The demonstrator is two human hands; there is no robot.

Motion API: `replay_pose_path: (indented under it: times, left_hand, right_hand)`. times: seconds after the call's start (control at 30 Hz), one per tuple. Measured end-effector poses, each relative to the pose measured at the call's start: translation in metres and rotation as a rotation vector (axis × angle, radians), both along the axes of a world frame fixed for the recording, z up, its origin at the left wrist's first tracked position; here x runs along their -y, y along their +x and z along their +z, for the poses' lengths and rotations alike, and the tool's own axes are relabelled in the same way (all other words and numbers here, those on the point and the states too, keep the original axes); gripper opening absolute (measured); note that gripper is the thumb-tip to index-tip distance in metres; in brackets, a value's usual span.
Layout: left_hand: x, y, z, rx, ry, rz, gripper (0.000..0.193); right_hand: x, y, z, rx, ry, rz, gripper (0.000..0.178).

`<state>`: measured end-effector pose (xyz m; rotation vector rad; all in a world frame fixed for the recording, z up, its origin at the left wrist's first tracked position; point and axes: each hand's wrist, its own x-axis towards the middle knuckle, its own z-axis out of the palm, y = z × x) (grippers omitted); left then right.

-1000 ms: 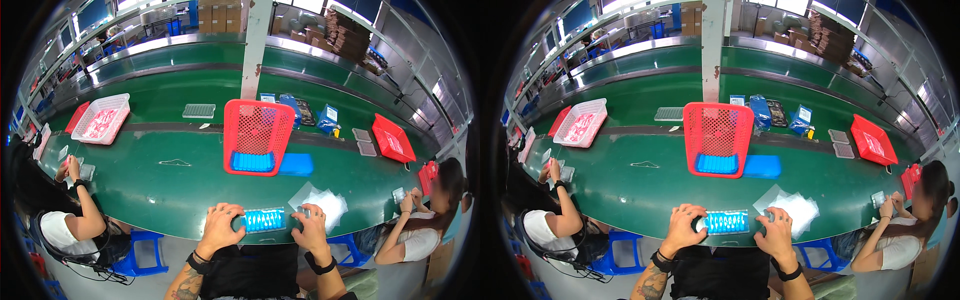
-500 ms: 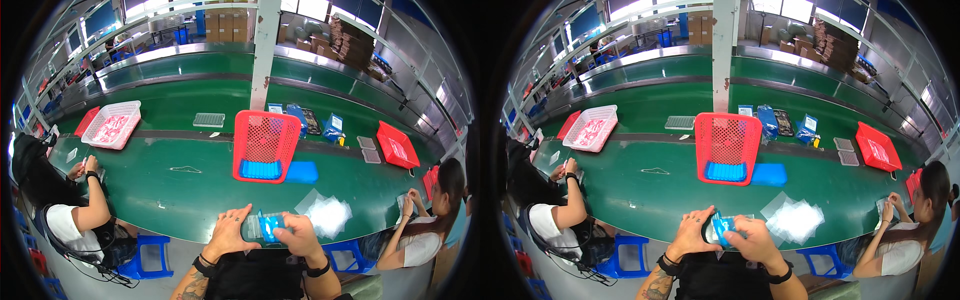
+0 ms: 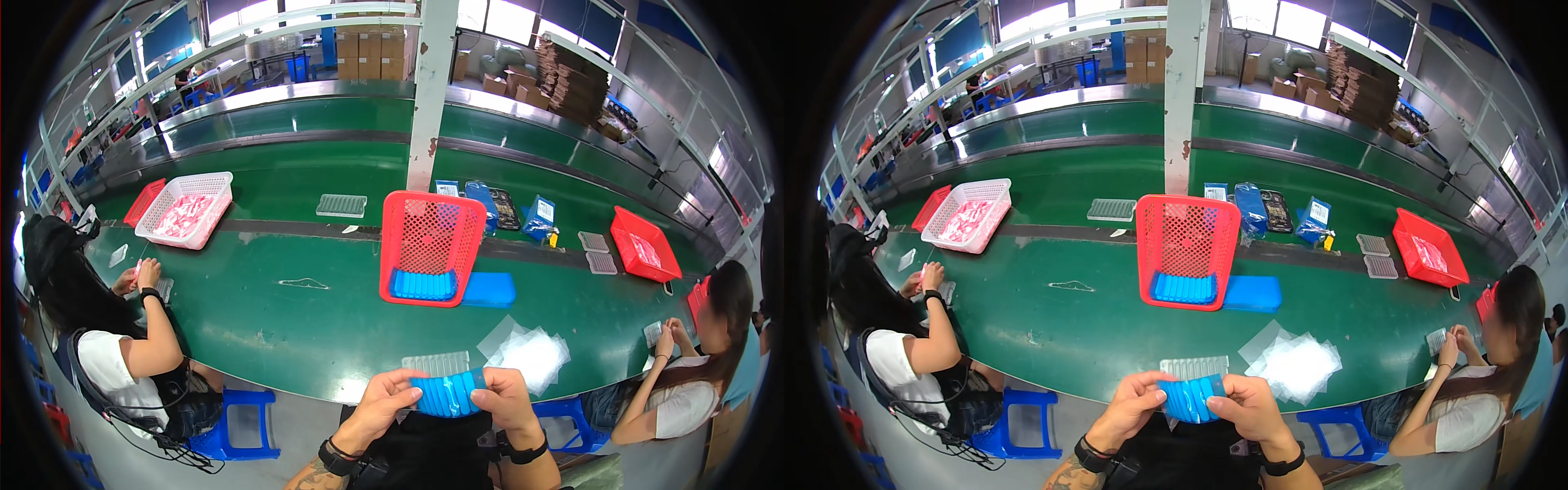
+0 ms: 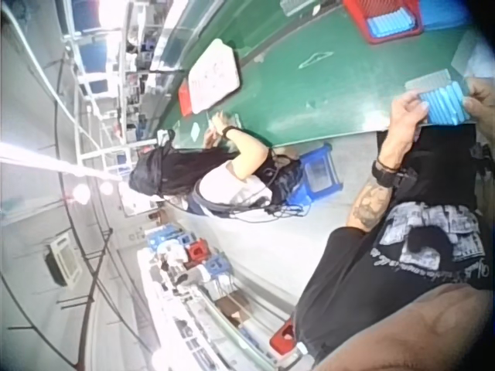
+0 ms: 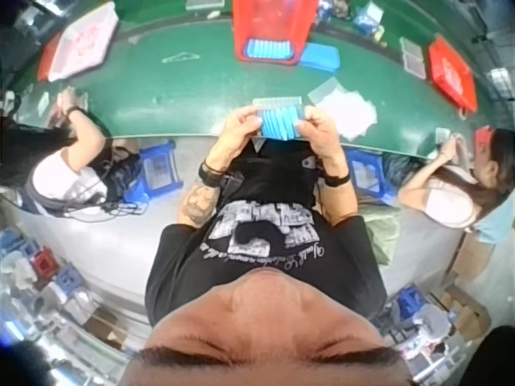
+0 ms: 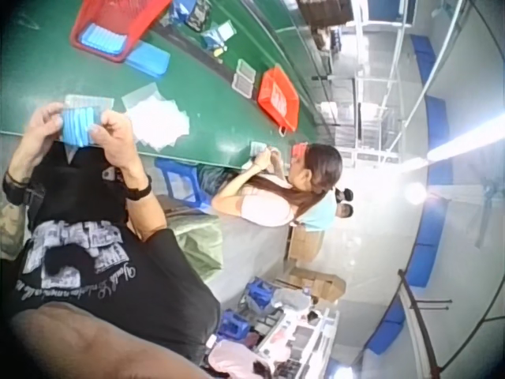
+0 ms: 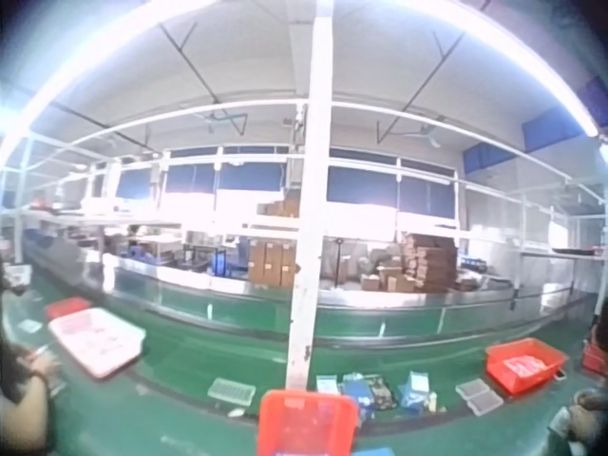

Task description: The person is assembling small electronic components into plastic trays at a factory workstation.

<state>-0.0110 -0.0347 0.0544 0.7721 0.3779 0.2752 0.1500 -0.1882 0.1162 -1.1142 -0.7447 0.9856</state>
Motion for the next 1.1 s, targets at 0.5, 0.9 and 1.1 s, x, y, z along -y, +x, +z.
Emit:
replay_pose_path:
  times: [0.5, 0.9, 1.1]
  left_hand:
    - [-0.004, -0.044, 0.068, 0.077, 1.943, 0.745, 0.033]
    - [-0.001, -0.043, 0.067, 0.091, 1.903, 0.755, 0.027]
    - [-0.006, -0.036, 0.060, 0.078, 1.875, 0.779, 0.032]
  right_hand:
    - [0.004, 0.003, 0.025, 1.472, 0.411, -0.472, 0.026]
    - [0.007, 0.005, 0.022, 1.472, 0.408, -0.494, 0.029]
    - [-0.004, 0.009, 0.015, 1.436, 0.422, -0.494, 0.029]
